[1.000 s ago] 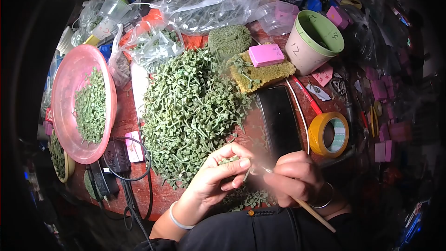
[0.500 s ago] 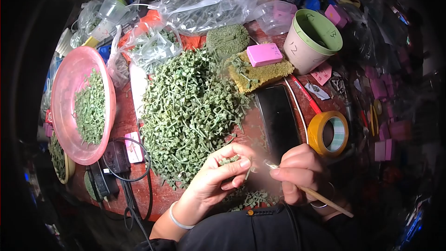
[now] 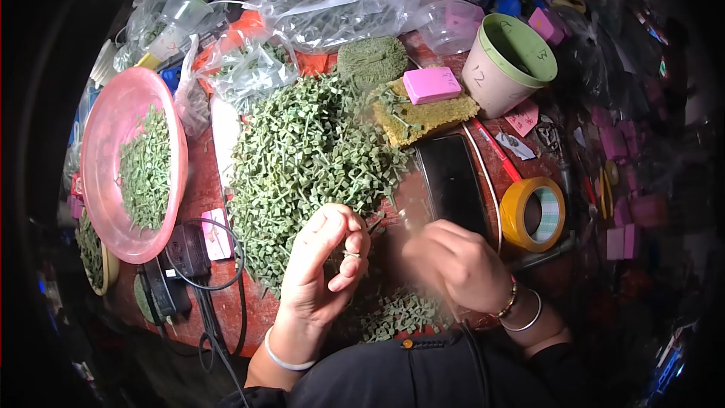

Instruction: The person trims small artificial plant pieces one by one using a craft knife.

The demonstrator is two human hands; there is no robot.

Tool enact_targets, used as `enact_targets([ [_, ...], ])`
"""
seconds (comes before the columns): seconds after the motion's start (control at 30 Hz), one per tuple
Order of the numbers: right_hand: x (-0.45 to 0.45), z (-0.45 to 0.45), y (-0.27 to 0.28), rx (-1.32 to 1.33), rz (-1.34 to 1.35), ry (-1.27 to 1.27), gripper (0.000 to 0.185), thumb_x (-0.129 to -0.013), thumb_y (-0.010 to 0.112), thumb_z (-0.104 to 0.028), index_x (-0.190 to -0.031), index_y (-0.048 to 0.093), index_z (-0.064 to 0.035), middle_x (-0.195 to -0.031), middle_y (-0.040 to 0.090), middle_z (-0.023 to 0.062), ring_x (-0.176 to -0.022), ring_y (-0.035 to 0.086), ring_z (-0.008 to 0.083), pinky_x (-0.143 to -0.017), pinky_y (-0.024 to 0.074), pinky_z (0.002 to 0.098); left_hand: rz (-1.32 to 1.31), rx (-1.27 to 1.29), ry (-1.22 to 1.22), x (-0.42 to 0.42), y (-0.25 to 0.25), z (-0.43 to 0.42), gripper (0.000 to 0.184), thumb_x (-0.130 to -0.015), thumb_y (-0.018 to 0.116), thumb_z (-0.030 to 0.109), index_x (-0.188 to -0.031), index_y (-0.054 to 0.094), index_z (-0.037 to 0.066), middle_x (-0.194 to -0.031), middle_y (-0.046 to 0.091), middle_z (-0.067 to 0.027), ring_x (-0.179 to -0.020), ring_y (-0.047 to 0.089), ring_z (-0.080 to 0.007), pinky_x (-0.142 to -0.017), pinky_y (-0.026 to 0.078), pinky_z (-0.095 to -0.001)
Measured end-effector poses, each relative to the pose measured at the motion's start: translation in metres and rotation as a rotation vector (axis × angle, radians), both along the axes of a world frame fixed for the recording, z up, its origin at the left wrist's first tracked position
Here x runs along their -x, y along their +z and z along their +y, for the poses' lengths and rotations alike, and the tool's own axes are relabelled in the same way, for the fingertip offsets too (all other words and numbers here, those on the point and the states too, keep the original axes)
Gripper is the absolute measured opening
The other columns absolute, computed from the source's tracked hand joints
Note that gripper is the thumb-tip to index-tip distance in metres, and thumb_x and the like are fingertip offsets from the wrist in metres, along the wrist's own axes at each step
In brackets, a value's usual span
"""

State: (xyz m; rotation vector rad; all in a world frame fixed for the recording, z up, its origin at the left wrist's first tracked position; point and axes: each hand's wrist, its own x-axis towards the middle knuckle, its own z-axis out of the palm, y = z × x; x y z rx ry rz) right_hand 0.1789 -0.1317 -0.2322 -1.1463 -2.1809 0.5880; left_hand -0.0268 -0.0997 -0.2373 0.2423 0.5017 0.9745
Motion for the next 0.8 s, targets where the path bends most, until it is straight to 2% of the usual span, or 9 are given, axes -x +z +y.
enact_targets([
  [0.03,0.003,-0.003,-0.006,0.014,0.034,0.033,0.024,-0.072,0.065,0.001,-0.096,0.059,-0.0009,-0.088,0.059,0.0116,-0.088,0.060,0.0271,-0.075,0.0502,0.0351,-0.058,0.005,0.011,0.001,0.001,-0.001,0.014,-0.097,0.052,0.015,-0.101,0.054,0.002,-0.078,0.054,-0.0071,-0.056,0.047,-0.0081,-0.038,0.030,-0.0150],
  [0.17,0.018,-0.008,-0.020,0.020,-0.023,0.240,0.023,-0.079,0.058,-0.010,-0.101,0.061,-0.0033,-0.099,0.060,0.0078,-0.102,0.057,0.0247,-0.087,0.0475,0.0368,-0.069,-0.038,0.048,0.005,-0.001,-0.003,0.013,-0.096,0.052,0.010,-0.105,0.054,0.001,-0.084,0.060,-0.0100,-0.058,0.053,-0.0091,-0.038,0.032,-0.0150],
  [0.27,0.025,-0.008,-0.024,-0.025,-0.092,0.299,0.026,-0.078,0.057,-0.011,-0.103,0.061,-0.0045,-0.100,0.060,0.0065,-0.105,0.056,0.0244,-0.086,0.0479,0.0366,-0.089,-0.063,0.039,0.006,-0.003,-0.003,0.012,-0.096,0.053,0.010,-0.105,0.054,0.001,-0.083,0.059,-0.0093,-0.058,0.052,-0.0091,-0.039,0.032,-0.0151],
  [0.3,0.025,-0.007,-0.023,-0.025,-0.115,0.286,0.026,-0.077,0.056,-0.013,-0.101,0.062,-0.0049,-0.100,0.061,0.0059,-0.104,0.056,0.0233,-0.084,0.0485,0.0353,-0.089,-0.064,0.040,0.005,-0.002,-0.003,0.012,-0.096,0.053,0.010,-0.105,0.054,0.001,-0.083,0.059,-0.0093,-0.058,0.052,-0.0091,-0.039,0.032,-0.0151],
  [0.37,0.019,-0.006,-0.023,-0.086,-0.155,0.203,0.025,-0.076,0.056,-0.012,-0.100,0.062,-0.0049,-0.099,0.061,0.0060,-0.102,0.056,0.0230,-0.083,0.0487,0.0343,-0.080,-0.074,0.033,0.002,-0.001,-0.002,0.012,-0.094,0.051,0.006,-0.105,0.052,0.001,-0.083,0.052,-0.0067,-0.058,0.040,-0.0060,-0.036,0.031,-0.0125],
  [0.6,0.007,-0.001,-0.015,-0.196,-0.259,-0.019,0.019,-0.075,0.057,-0.009,-0.093,0.061,-0.0027,-0.084,0.055,0.0069,-0.088,0.058,0.0215,-0.075,0.0494,0.0336,-0.092,-0.006,0.033,-0.003,-0.003,-0.001,0.012,-0.094,0.052,0.007,-0.105,0.052,0.001,-0.083,0.051,-0.0057,-0.061,0.041,-0.0064,-0.038,0.032,-0.0123],
  [0.7,0.007,-0.001,-0.011,-0.202,-0.139,-0.035,0.022,-0.071,0.061,0.000,-0.093,0.061,-0.0020,-0.081,0.055,0.0077,-0.079,0.059,0.0245,-0.069,0.0507,0.0346,-0.057,0.039,0.029,-0.003,-0.004,-0.002,0.012,-0.093,0.054,0.007,-0.104,0.053,0.001,-0.083,0.052,-0.0055,-0.062,0.042,-0.0068,-0.039,0.032,-0.0126],
  [0.77,0.004,0.001,-0.002,-0.018,0.133,-0.112,0.025,-0.071,0.066,0.009,-0.093,0.060,-0.0011,-0.081,0.057,0.0083,-0.072,0.062,0.0216,-0.065,0.0513,0.0310,0.130,0.023,-0.010,-0.006,-0.003,-0.002,0.011,-0.093,0.056,0.008,-0.101,0.055,0.002,-0.083,0.054,-0.0059,-0.064,0.045,-0.0069,-0.041,0.032,-0.0128],
  [0.8,0.001,0.000,-0.003,-0.019,0.133,-0.111,0.025,-0.071,0.066,0.009,-0.093,0.060,-0.0011,-0.081,0.057,0.0083,-0.072,0.062,0.0216,-0.065,0.0513,0.0310,0.172,-0.002,-0.041,-0.007,-0.002,-0.002,0.009,-0.092,0.058,0.008,-0.098,0.055,0.002,-0.086,0.057,-0.0070,-0.066,0.047,-0.0068,-0.044,0.032,-0.0137],
])
